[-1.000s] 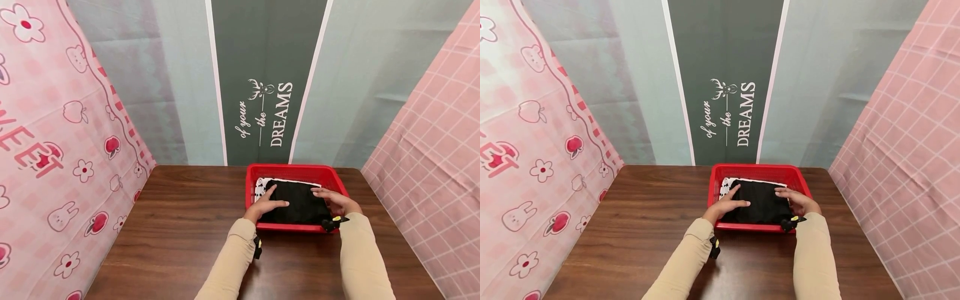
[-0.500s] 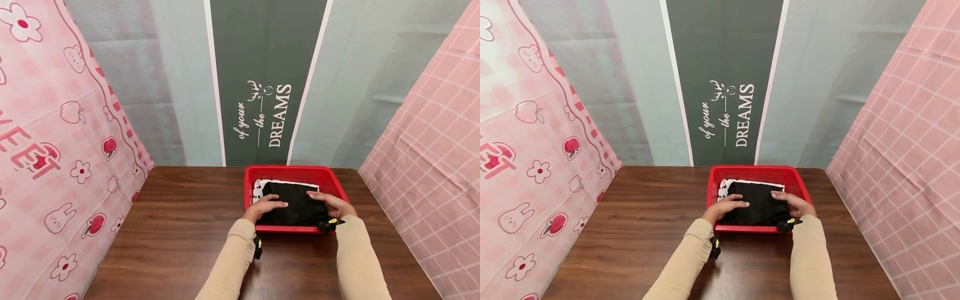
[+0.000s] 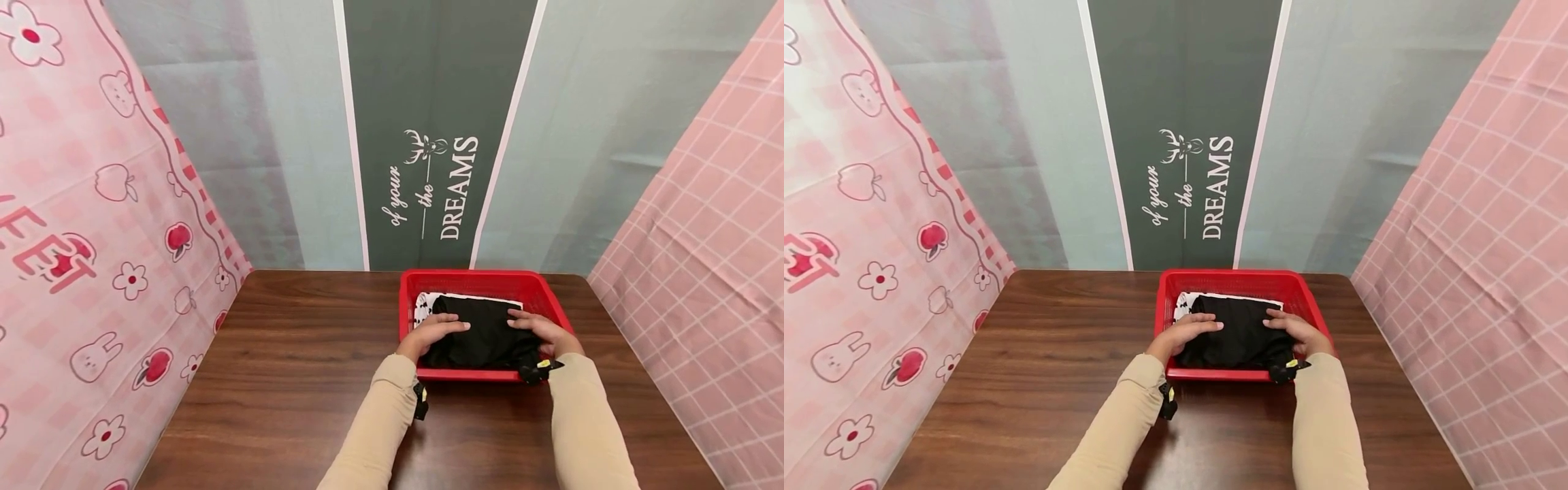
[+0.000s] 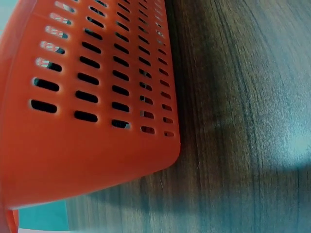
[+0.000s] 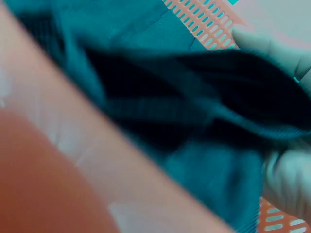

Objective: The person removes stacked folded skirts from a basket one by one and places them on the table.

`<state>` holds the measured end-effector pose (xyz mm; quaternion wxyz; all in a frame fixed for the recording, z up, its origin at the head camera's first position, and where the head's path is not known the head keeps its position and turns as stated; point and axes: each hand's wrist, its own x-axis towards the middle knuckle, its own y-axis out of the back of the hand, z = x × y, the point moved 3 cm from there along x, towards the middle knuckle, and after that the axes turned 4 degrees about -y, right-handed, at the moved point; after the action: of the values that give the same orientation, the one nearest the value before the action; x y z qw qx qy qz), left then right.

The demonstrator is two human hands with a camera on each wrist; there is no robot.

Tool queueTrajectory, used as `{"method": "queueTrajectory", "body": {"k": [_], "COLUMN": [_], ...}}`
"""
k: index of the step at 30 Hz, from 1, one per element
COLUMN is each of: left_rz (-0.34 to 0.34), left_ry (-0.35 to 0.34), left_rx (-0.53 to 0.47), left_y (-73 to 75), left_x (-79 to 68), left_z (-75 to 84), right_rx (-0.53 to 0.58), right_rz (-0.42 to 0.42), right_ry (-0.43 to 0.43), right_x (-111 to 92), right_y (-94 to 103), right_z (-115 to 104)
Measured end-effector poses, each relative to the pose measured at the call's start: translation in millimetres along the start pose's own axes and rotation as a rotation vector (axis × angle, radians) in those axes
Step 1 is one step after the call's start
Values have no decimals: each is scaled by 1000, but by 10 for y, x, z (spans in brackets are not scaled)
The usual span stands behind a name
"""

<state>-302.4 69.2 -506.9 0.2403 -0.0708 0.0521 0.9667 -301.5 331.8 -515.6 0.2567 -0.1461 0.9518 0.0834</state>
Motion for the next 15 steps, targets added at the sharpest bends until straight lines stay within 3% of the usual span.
{"method": "queueTrajectory", "body": {"k": [11, 15], "left_rz": [108, 136], "left_ry": [-56, -98], "left_rx": [109, 113], "left_y": [1, -13], "left_x": [16, -23], "left_z": [-13, 41], "right_rx": [17, -55], "right_rz": [29, 70], "right_ry": [155, 229], "right_x": [-162, -250], "right_y": [23, 40], "right_z": [-159, -217]}}
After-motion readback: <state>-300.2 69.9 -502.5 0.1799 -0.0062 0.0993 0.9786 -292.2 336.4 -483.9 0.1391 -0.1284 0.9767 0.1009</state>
